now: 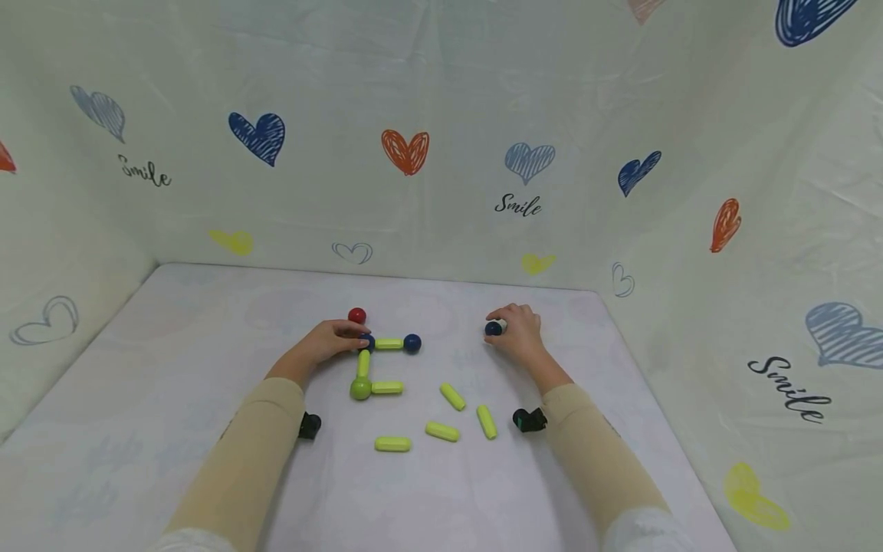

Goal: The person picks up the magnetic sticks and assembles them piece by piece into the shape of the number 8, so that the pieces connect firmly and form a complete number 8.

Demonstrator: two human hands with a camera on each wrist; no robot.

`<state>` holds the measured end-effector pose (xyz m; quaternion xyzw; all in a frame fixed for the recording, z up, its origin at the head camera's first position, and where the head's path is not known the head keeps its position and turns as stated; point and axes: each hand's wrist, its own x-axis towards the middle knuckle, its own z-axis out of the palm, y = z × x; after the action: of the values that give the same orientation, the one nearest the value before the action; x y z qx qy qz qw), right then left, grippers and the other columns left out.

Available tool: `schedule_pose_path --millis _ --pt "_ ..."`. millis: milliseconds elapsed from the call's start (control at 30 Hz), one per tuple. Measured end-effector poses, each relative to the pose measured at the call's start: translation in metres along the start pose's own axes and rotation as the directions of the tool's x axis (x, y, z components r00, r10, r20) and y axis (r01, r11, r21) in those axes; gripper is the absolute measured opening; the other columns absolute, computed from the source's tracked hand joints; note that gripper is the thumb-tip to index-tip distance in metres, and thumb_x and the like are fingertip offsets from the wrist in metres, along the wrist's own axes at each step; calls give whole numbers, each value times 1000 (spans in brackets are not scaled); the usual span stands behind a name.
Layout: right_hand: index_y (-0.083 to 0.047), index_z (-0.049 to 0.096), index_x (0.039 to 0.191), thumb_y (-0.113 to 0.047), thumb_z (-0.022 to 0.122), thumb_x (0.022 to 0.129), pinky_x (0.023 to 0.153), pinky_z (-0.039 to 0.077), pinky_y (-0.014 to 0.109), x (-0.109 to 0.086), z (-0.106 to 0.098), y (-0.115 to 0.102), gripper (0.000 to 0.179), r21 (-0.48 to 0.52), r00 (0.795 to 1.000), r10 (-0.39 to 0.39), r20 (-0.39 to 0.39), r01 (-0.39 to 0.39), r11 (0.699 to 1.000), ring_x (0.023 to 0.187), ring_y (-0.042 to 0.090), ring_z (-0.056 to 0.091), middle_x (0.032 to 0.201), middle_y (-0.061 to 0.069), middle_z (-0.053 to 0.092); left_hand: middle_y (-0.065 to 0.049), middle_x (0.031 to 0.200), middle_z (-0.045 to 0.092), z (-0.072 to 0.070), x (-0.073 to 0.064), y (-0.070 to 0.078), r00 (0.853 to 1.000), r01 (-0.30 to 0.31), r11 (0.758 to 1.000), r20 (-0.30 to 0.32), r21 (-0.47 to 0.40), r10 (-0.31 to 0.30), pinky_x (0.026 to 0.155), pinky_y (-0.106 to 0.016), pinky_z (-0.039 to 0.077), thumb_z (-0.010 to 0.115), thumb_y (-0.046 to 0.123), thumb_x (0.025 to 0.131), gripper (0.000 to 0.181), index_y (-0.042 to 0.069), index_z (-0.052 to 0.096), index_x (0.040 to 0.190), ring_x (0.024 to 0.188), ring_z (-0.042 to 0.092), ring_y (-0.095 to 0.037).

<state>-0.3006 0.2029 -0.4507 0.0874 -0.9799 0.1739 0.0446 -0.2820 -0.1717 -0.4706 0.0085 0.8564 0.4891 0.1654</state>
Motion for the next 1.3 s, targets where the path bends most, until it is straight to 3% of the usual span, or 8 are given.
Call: schedule_pose_path --millis 333,867,1100,1300 --pt "-14 70 116 -23 82 80 95 29 50 4 2 4 38 -26 998 2 55 -1 1000 118 32 43 118 9 62 -17 127 54 4 1 -1 1000 18 1000 -12 -19 -19 98 -42 43 72 25 90 37 8 67 123 109 48 -30" --pt "-15 71 114 -22 80 82 95 29 50 7 4 0 34 -27 997 -13 82 15 1000 117 31 43 116 6 63 -17 127 54 3 1 -1 1000 14 1000 -12 -19 -14 100 -43 42 72 25 90 38 9 66 124 110 48 -30" --pt "-12 70 113 -16 78 83 97 32 49 2 0 -11 32 56 992 -47 119 41 998 113 30 47 113 7 62 -18 127 54 2 0 -1 1000 6 1000 -16 -8 -6 99 -44 43 72 26 90 38 9 66 123 109 49 -30" --pt "-10 69 115 -12 78 83 97 42 45 -3 -3 -21 33 136 981 -75 181 50 989 110 28 53 113 8 60 -18 128 54 2 1 -1 1000 10 1000 -16 -19 -11 102 -45 41 72 26 90 38 9 66 123 112 48 -31"
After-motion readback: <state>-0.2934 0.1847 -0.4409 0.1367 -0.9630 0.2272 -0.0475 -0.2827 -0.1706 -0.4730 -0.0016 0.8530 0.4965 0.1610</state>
